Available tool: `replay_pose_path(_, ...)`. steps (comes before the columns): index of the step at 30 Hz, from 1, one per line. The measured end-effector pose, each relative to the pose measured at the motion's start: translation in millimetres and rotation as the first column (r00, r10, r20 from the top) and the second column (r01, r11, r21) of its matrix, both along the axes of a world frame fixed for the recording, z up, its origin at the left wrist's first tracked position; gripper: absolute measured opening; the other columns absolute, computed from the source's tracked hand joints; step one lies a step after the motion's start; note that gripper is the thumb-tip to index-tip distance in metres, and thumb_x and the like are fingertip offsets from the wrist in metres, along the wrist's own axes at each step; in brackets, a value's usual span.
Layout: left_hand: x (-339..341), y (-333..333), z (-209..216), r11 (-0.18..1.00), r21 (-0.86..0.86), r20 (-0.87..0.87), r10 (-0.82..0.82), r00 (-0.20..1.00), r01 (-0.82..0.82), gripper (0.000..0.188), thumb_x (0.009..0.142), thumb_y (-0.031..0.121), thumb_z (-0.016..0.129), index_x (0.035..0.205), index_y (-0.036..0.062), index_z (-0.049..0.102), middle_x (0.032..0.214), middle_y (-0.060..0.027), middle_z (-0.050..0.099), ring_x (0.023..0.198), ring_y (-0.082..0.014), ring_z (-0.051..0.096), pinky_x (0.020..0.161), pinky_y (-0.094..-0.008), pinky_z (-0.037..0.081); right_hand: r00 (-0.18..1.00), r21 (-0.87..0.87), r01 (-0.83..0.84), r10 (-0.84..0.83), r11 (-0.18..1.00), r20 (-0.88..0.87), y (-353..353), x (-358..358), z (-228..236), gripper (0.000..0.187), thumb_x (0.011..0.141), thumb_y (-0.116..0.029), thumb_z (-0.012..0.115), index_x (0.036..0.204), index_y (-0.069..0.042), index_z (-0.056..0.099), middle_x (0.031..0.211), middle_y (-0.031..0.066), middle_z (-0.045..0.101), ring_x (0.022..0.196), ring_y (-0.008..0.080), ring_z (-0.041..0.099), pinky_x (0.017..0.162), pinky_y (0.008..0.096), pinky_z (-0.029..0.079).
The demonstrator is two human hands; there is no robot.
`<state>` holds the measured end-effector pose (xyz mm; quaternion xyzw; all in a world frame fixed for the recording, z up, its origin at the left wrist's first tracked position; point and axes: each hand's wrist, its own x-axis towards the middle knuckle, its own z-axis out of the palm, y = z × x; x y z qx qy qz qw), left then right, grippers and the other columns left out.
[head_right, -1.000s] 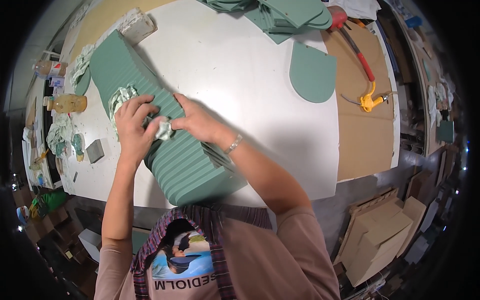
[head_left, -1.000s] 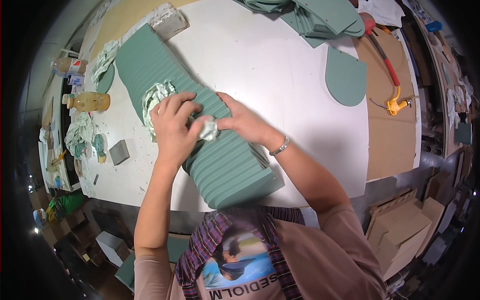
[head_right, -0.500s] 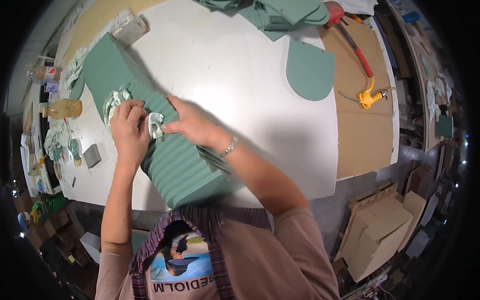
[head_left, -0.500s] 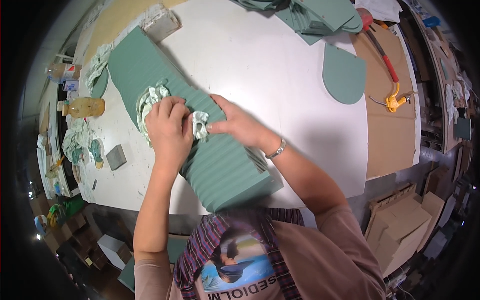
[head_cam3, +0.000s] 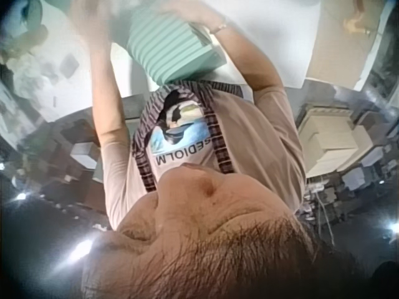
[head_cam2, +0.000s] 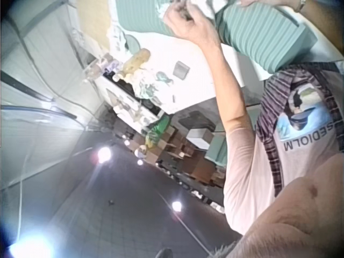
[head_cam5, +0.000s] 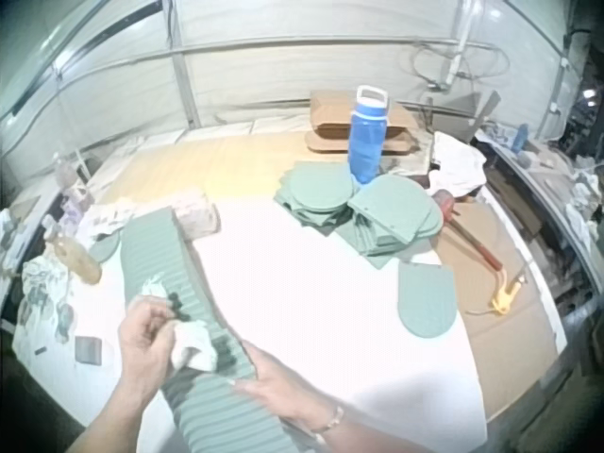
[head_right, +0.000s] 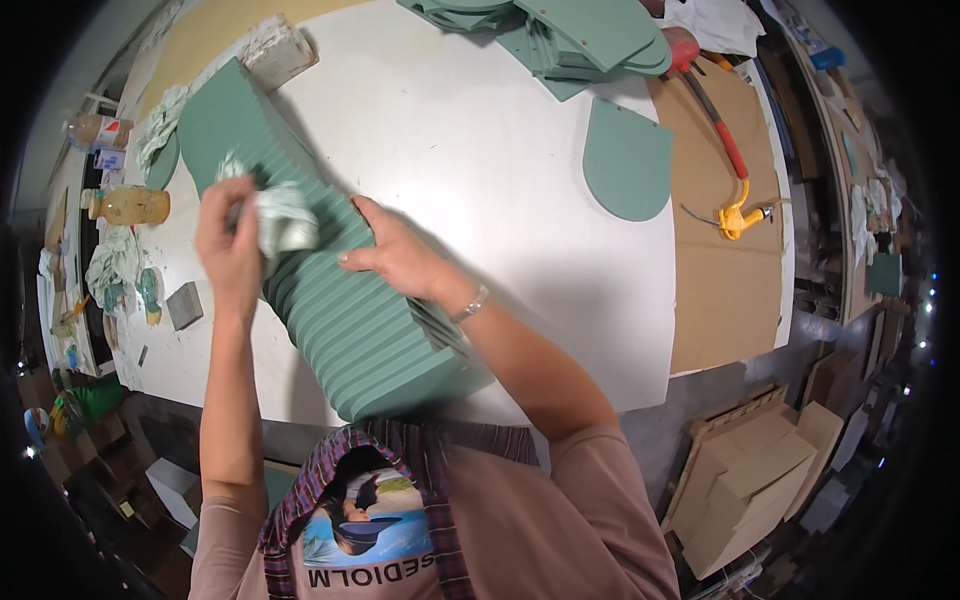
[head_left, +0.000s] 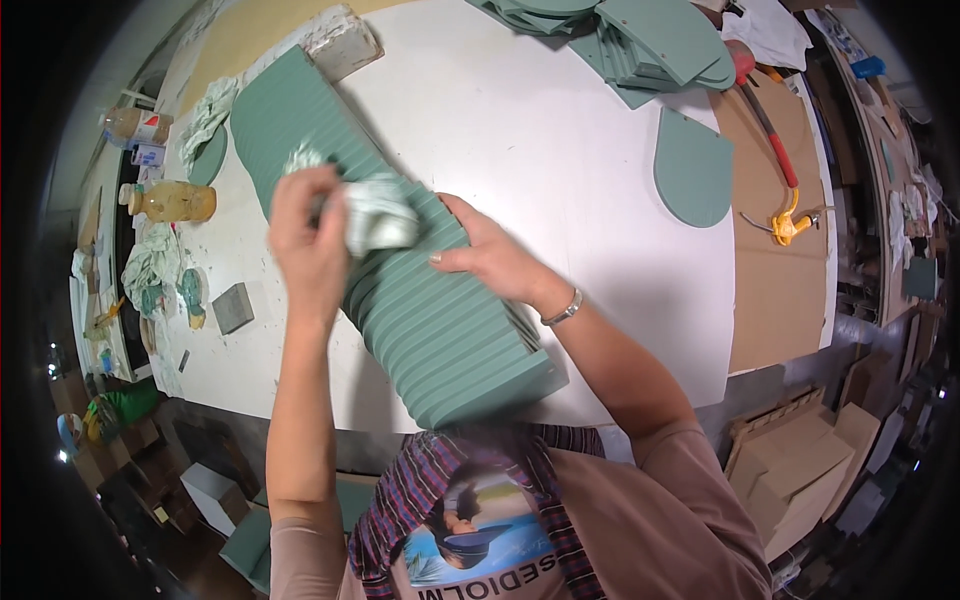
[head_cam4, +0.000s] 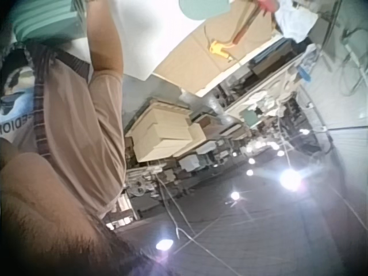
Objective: The person wipes green foam components with a sponge and a cloth. They then use a small hand tool to trim and separate the individual foam sections from a larger stack.
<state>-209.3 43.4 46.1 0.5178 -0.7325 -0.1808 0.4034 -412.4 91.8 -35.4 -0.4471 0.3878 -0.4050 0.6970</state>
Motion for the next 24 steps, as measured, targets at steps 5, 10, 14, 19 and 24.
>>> replay_pose_path(5, -9.4, 23.1, -10.3, 0.931, -0.061, 0.402, -0.307, 0.863, 0.359, 0.021, 0.073, 0.005, 0.077, 0.089, 0.0077, 0.064, 0.104, -0.0062, 0.065, 0.1, -0.0283, 0.059, 0.092, -0.0404, 0.041, 0.999, 0.004, -0.015, 0.015, 1.0, 0.05, 1.7, -2.5, -0.7, 0.085, 0.083, -0.014, 0.072, 0.15, 0.012, 0.028, 0.142, 0.0229, 0.051, 0.128, 0.0271, 0.051, 0.109, 0.034, 0.04)
replay_pose_path(10, -1.1, 26.4, -21.7, 0.958, -0.134, 0.404, -0.18, 0.897, 0.253, 0.02, 0.073, 0.005, 0.076, 0.086, 0.009, 0.062, 0.095, -0.0045, 0.063, 0.093, -0.0269, 0.057, 0.083, -0.0404, 0.039, 0.991, -0.105, 0.033, -0.046, 0.994, -0.123, 2.2, 2.1, -1.2, 0.083, 0.083, -0.013, 0.072, 0.151, 0.01, 0.03, 0.133, 0.0149, 0.058, 0.121, 0.0212, 0.054, 0.107, 0.0325, 0.041)
replay_pose_path(14, -44.6, 14.7, -13.0, 0.962, -0.12, 0.392, -0.182, 0.902, 0.246, 0.021, 0.073, 0.006, 0.076, 0.085, 0.0101, 0.059, 0.092, -0.0041, 0.059, 0.091, -0.0271, 0.056, 0.08, -0.0405, 0.038, 0.995, 0.058, -0.015, 0.009, 0.998, 0.097, 2.9, 1.4, 13.5, 0.079, 0.083, -0.009, 0.07, 0.15, 0.009, 0.033, 0.13, 0.0119, 0.058, 0.12, 0.0182, 0.053, 0.107, 0.0316, 0.04)
replay_pose_path(19, 3.2, 29.2, -19.1, 0.973, -0.072, 0.368, -0.181, 0.912, 0.222, 0.018, 0.073, 0.003, 0.074, 0.083, 0.0066, 0.06, 0.098, -0.0053, 0.064, 0.094, -0.0285, 0.058, 0.085, -0.0402, 0.039, 1.0, -0.001, -0.004, 0.004, 1.0, 0.005, 2.7, -3.0, 16.2, 0.078, 0.086, -0.008, 0.069, 0.151, 0.01, 0.029, 0.14, 0.019, 0.052, 0.128, 0.0217, 0.05, 0.111, 0.0333, 0.037)
replay_pose_path(24, 87.5, 80.2, -26.1, 0.996, 0.06, 0.215, 0.053, 0.975, -0.068, 0.01, 0.079, -0.006, 0.067, 0.078, -0.0013, 0.058, 0.095, -0.0122, 0.065, 0.09, -0.0275, 0.059, 0.079, -0.0346, 0.047, 0.995, -0.024, -0.043, 0.041, 0.999, -0.086, 4.4, -2.8, 15.5, 0.08, 0.089, -0.013, 0.066, 0.154, 0.007, 0.025, 0.149, 0.0173, 0.045, 0.138, 0.0238, 0.042, 0.115, 0.0338, 0.032)
